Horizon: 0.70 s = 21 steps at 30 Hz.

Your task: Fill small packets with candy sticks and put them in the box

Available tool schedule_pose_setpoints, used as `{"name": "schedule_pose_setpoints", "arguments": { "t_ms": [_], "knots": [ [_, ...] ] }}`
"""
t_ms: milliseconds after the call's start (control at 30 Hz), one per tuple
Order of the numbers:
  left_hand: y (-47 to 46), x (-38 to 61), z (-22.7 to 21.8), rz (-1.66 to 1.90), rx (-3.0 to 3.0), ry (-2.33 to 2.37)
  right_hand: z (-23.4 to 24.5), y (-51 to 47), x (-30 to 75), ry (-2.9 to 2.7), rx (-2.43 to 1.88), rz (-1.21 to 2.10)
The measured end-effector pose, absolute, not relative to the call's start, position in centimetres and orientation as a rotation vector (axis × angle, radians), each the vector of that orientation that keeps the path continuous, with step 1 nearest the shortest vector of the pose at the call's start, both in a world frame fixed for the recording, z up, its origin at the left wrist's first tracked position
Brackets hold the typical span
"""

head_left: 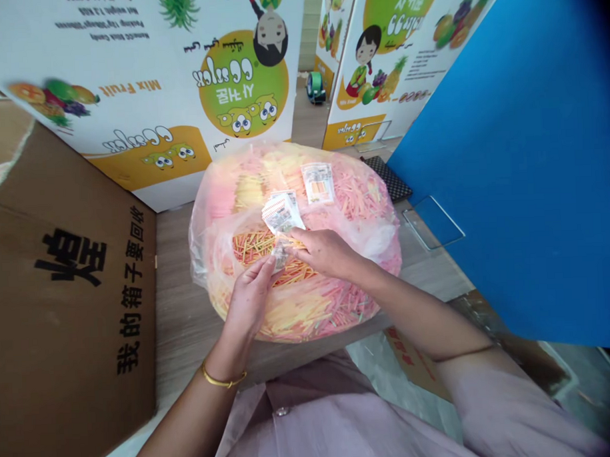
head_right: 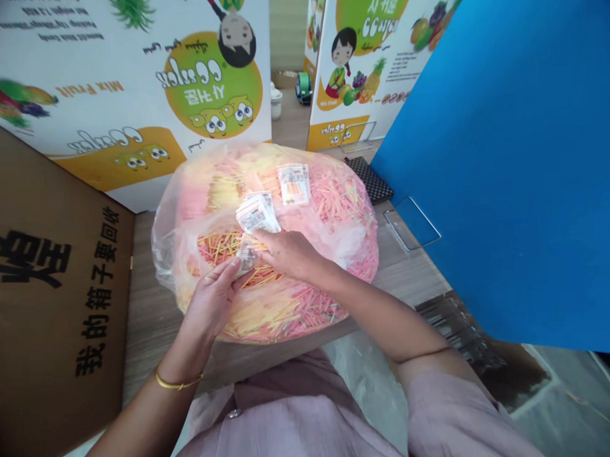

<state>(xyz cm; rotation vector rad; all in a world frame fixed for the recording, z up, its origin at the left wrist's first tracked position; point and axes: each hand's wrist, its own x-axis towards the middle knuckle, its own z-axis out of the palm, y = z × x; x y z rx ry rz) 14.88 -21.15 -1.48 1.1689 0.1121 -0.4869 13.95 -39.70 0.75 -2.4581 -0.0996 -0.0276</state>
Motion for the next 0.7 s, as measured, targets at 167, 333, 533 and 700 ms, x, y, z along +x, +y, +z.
{"name": "schedule_pose_setpoints", "arguments": {
  "t_ms": [167,333,533,700],
  "knots": [
    [-20.9,14.8,-1.7,-0.498,1.156,0.092,2.3,-40.4,15.4,0.042,-1.543,-0.234],
    [-20.9,14.9,-2.2,-0.536,1.204,0.064,6.2,-40.0,17.2,0.103,-1.028,-0.193],
    [-20.7,15.0,-3.0,-0.536,1.283,0.000,7.4,-39.1,18.2,0.050,-0.866,-0.217],
    [-20.6,15.0,-3.4,-0.538,1.283,-0.007,7.6,-38.7,18.2,0.106,-0.884,-0.192]
  ]
}}
